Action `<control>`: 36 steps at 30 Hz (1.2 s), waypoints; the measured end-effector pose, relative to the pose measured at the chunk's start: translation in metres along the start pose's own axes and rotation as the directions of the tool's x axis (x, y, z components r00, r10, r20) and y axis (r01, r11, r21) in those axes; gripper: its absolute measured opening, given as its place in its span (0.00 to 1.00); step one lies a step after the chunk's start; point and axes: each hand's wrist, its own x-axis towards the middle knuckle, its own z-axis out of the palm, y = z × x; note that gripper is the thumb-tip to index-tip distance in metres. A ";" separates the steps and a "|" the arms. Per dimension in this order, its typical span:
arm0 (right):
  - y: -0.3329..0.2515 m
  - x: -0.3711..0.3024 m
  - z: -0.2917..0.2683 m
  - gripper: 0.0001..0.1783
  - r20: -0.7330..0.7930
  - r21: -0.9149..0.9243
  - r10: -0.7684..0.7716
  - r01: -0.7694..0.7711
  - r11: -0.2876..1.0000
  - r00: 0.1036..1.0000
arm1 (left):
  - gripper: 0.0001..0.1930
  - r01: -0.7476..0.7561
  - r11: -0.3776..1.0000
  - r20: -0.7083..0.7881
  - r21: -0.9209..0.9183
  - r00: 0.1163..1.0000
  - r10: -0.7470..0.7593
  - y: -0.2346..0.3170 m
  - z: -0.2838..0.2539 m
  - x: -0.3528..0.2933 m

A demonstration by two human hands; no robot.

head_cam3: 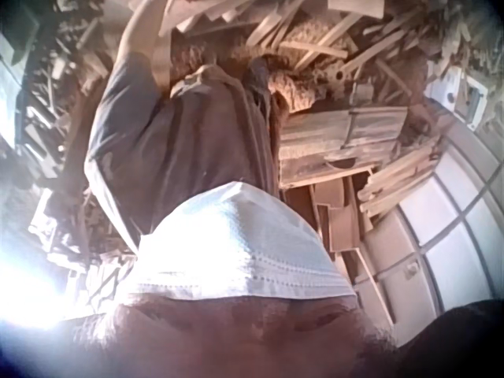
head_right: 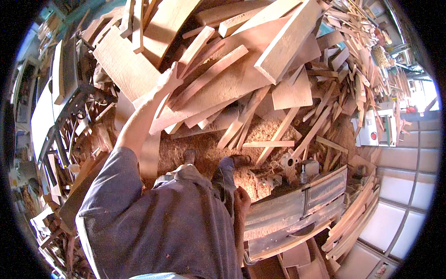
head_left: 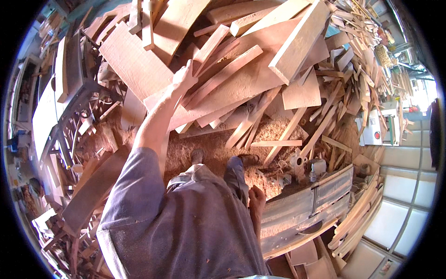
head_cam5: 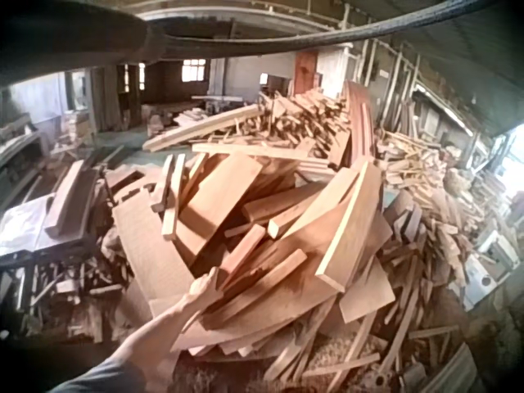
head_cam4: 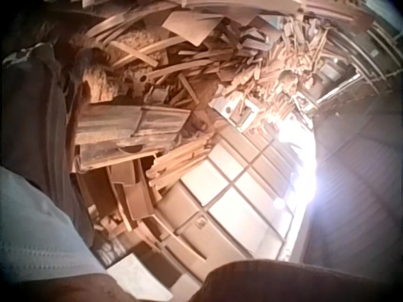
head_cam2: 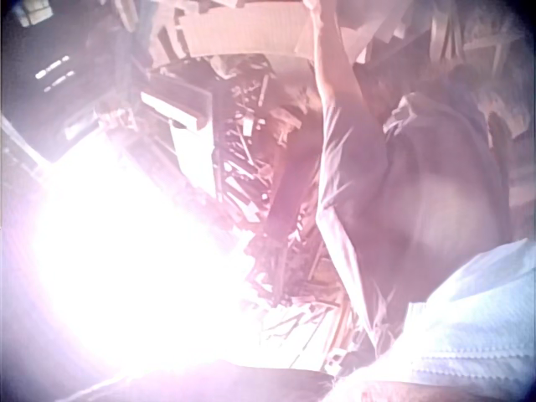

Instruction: The person selects wooden planks from a pile, measures them with a tape measure, and cuts them on a table saw. The person repeats this process for several pieces, handling each plank individually and placing cut pieces aside.

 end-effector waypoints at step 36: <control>-0.042 0.010 0.020 0.21 0.062 -0.404 -0.069 0.088 0.910 0.996 | 0.52 -0.259 0.949 0.029 -0.178 0.963 0.268 -0.007 -0.011 0.057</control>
